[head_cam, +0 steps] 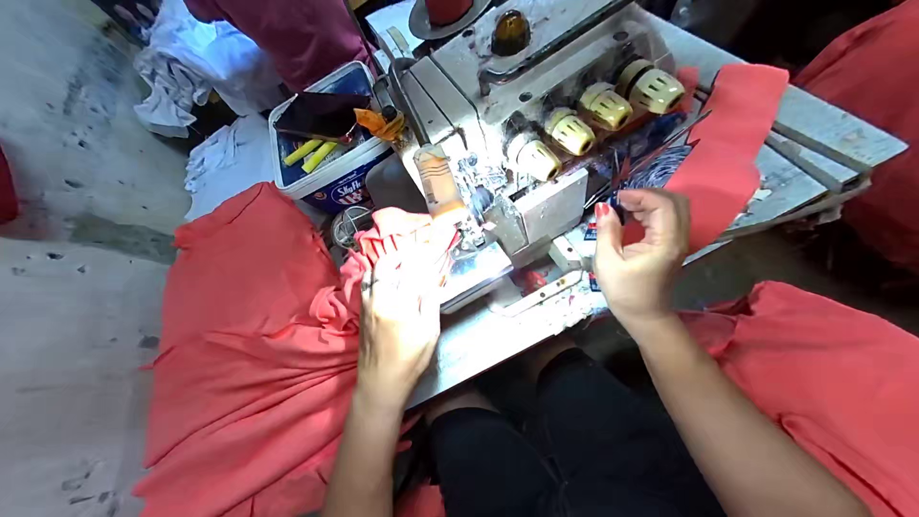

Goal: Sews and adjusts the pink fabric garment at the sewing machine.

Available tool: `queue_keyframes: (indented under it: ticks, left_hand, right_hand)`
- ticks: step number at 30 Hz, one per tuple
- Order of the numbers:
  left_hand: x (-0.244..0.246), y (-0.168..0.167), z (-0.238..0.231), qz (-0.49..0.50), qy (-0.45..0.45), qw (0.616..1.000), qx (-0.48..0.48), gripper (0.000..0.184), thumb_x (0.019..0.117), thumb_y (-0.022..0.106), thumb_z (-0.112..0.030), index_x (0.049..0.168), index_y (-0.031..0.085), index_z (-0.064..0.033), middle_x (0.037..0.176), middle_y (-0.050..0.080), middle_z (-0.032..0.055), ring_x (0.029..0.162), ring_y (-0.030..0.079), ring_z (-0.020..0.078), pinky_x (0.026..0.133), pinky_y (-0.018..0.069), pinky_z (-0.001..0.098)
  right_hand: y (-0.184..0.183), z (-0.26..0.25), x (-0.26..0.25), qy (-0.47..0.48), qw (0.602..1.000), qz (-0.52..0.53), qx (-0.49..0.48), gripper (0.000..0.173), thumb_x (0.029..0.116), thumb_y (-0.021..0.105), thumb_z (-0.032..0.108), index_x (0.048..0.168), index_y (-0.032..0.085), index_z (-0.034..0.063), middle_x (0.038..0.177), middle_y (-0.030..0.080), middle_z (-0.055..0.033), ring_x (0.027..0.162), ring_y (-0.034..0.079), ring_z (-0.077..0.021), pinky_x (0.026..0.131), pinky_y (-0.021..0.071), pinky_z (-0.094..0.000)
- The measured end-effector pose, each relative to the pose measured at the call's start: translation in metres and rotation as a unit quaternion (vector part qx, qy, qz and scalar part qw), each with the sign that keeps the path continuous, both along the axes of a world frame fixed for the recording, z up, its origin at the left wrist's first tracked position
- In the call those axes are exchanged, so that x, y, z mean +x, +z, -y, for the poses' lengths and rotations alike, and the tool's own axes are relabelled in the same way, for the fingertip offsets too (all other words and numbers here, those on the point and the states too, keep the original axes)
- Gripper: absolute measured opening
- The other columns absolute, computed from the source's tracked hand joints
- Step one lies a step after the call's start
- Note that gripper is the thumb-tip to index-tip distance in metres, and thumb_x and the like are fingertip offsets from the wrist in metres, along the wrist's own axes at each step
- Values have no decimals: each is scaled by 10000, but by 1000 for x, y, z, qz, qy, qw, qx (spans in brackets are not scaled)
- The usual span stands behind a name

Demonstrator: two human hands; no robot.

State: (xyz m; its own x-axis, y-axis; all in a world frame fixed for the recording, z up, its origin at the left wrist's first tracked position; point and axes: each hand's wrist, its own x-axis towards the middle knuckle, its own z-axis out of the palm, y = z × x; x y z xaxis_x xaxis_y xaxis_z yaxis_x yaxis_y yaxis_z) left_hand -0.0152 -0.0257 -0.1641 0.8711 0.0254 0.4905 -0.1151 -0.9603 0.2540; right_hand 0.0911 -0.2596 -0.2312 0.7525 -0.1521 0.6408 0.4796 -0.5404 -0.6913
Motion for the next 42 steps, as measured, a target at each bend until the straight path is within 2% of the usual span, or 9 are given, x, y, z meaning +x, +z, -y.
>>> queue_keyframes:
  ticks: [3, 10, 16, 21, 24, 31, 36, 40, 42]
  left_hand:
    - [-20, -13, 21, 52, 58, 997, -10, 282, 985, 579, -189, 1071, 765, 5, 1105, 700, 226, 1083, 652, 347, 984, 484, 444]
    - [-47, -45, 45, 125, 83, 987, -61, 281, 950, 618, -200, 1068, 755, 15, 1134, 625, 270, 1096, 594, 272, 1006, 430, 254]
    - [-46, -49, 47, 134, 71, 982, -113, 275, 933, 641, -162, 1086, 755, 37, 1143, 613, 276, 1115, 587, 242, 1019, 423, 231]
    - [-45, -51, 46, 139, 65, 978, -139, 268, 941, 641, -170, 1073, 760, 30, 1134, 617, 259, 1109, 584, 223, 1010, 426, 221]
    - [-45, -51, 45, 143, 61, 977, -145, 262, 941, 639, -158, 1066, 759, 39, 1115, 614, 240, 1086, 584, 199, 994, 429, 202]
    - [-45, -52, 43, 144, 60, 973, -168, 253, 921, 618, -121, 1048, 764, 41, 1106, 618, 256, 1073, 593, 193, 992, 437, 190]
    - [-47, -45, 38, 156, 36, 967, -200, 197, 941, 629, -79, 1019, 777, 24, 1107, 621, 225, 1128, 585, 149, 1021, 420, 163]
    - [-50, -32, 29, 136, -8, 987, -87, 177, 963, 618, -95, 983, 789, -56, 988, 718, 159, 1007, 663, 227, 997, 465, 327]
    - [-51, -19, 14, 110, -43, 993, 11, 194, 979, 616, -168, 967, 794, -90, 869, 756, 104, 869, 709, 237, 972, 462, 437]
  right_hand:
    - [-2, 6, 13, -40, 996, -44, -72, 398, 1000, 620, 164, 1255, 561, -136, 1202, 594, -345, 1123, 605, -468, 962, 505, -518]
    - [20, 10, 9, -44, 986, -122, -107, 309, 1032, 489, 81, 1231, 600, -127, 944, 672, -313, 816, 677, -459, 718, 530, -595]
    - [45, 20, -17, 81, 964, -232, 100, 304, 1063, 504, 101, 1316, 557, -59, 994, 646, -109, 770, 647, -56, 715, 567, -242]
    - [61, -9, -53, 224, 947, -176, -149, 440, 1022, 525, 157, 1435, 573, 13, 1020, 659, -195, 756, 647, -293, 658, 539, -491]
    - [66, -33, -60, 199, 924, -82, -317, 442, 1010, 549, 216, 1429, 618, 94, 920, 628, -172, 629, 624, -317, 519, 483, -458]
    - [106, -68, -59, 220, 826, -156, -495, 474, 994, 546, 59, 1459, 580, 139, 1020, 643, -171, 732, 650, -316, 569, 476, -432]
    - [72, -53, -52, 258, 946, -107, -164, 371, 992, 597, 269, 1290, 704, 75, 893, 669, -81, 708, 628, -190, 603, 512, -375]
    - [51, -61, -64, 281, 942, -179, 33, 226, 880, 711, 274, 873, 628, 65, 635, 479, 104, 564, 428, 75, 544, 368, -114]
    - [45, -66, -66, 304, 932, -177, 85, 126, 912, 673, 153, 873, 668, 33, 675, 557, 73, 596, 480, 87, 576, 410, -95]
